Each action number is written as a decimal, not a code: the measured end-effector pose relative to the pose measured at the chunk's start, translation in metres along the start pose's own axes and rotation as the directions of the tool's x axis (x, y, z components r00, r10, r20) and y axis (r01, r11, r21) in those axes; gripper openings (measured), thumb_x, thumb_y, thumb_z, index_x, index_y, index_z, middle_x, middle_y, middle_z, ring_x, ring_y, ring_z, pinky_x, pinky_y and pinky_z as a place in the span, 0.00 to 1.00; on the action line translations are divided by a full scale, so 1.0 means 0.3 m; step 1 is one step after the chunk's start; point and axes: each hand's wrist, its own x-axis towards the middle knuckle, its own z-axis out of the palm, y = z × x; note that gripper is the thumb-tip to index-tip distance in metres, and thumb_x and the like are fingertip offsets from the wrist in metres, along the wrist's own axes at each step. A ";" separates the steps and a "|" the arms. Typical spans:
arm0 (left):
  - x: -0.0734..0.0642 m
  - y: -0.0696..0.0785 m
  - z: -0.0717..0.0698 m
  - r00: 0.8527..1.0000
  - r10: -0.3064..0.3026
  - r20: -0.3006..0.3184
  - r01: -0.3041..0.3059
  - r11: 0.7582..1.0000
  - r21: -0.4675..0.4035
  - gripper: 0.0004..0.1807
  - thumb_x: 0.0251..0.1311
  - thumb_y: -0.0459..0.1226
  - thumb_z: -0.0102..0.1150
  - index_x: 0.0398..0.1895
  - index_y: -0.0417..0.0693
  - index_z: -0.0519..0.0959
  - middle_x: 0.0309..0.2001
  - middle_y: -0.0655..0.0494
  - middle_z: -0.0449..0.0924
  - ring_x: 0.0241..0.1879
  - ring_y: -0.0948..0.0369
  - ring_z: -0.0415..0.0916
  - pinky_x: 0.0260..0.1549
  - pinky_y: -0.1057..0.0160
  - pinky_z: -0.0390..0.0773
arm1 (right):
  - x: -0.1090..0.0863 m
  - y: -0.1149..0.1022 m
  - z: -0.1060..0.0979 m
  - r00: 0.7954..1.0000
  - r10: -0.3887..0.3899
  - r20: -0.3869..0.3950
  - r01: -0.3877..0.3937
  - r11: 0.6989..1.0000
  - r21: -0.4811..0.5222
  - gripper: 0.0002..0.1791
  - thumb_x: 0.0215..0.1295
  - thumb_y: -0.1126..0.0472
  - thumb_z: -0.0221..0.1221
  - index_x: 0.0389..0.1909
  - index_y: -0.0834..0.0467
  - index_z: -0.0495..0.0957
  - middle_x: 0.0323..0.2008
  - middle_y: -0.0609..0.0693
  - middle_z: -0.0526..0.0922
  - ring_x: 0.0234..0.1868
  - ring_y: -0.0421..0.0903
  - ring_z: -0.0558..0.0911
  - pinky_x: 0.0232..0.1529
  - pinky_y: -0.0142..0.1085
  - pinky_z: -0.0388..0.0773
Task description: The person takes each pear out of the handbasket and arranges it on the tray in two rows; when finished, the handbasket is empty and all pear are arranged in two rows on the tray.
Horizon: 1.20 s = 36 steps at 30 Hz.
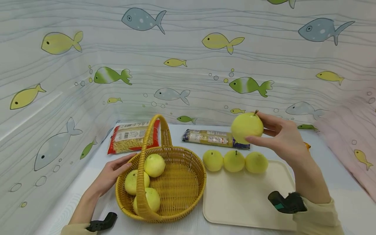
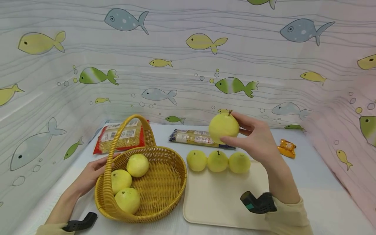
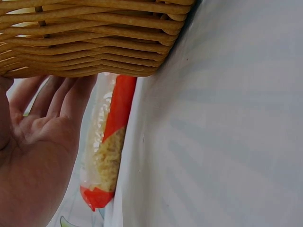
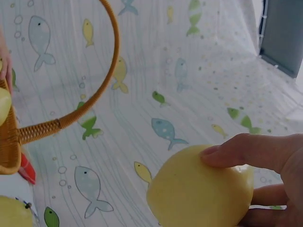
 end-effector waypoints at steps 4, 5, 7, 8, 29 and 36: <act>0.003 -0.003 0.010 1.000 0.001 -0.005 -0.001 1.000 0.007 0.26 0.77 0.42 0.48 0.74 0.45 0.66 0.64 0.70 0.74 0.60 0.81 0.69 0.53 0.77 0.72 | -0.008 0.037 -0.034 1.000 -0.013 0.002 0.013 1.000 -0.026 0.40 0.52 0.63 0.76 0.68 0.60 0.72 0.54 0.35 0.81 0.48 0.30 0.82 0.48 0.20 0.77; 0.004 -0.002 0.011 1.000 0.001 -0.010 -0.001 1.000 0.008 0.26 0.76 0.42 0.49 0.74 0.45 0.66 0.64 0.69 0.74 0.59 0.81 0.69 0.53 0.77 0.72 | -0.010 0.048 -0.043 1.000 -0.022 0.005 0.022 0.999 -0.035 0.40 0.52 0.63 0.76 0.68 0.61 0.72 0.54 0.35 0.80 0.48 0.29 0.82 0.48 0.20 0.77; 0.006 -0.001 0.012 1.000 0.000 -0.012 0.000 1.000 0.007 0.26 0.76 0.42 0.49 0.74 0.45 0.66 0.65 0.69 0.74 0.59 0.81 0.69 0.53 0.77 0.72 | -0.016 0.070 -0.058 1.000 -0.023 0.002 0.023 0.998 -0.064 0.41 0.53 0.62 0.76 0.68 0.61 0.72 0.54 0.35 0.79 0.48 0.28 0.81 0.47 0.19 0.77; 0.006 0.000 0.012 1.000 0.002 -0.009 -0.002 1.000 0.004 0.26 0.76 0.42 0.49 0.74 0.45 0.66 0.65 0.68 0.74 0.60 0.81 0.69 0.53 0.77 0.72 | -0.019 0.083 -0.066 1.000 -0.023 0.001 0.023 0.997 -0.072 0.41 0.52 0.62 0.76 0.68 0.61 0.72 0.54 0.34 0.79 0.48 0.27 0.81 0.47 0.18 0.77; 0.003 0.002 0.000 1.000 0.021 -0.001 -0.021 1.000 0.021 0.26 0.77 0.41 0.47 0.75 0.45 0.65 0.70 0.50 0.70 0.60 0.81 0.68 0.54 0.78 0.72 | -0.052 0.266 -0.212 0.995 0.094 -0.017 -0.095 0.989 -0.111 0.43 0.54 0.64 0.74 0.71 0.61 0.68 0.54 0.26 0.75 0.47 0.20 0.79 0.45 0.17 0.76; 0.007 0.000 0.011 1.000 -0.003 -0.004 0.003 1.000 0.026 0.26 0.77 0.43 0.48 0.75 0.46 0.65 0.70 0.46 0.69 0.59 0.82 0.68 0.53 0.78 0.72 | -0.057 0.288 -0.252 0.989 0.147 0.016 -0.146 0.988 -0.054 0.42 0.57 0.66 0.72 0.73 0.58 0.67 0.55 0.27 0.76 0.48 0.22 0.80 0.41 0.22 0.80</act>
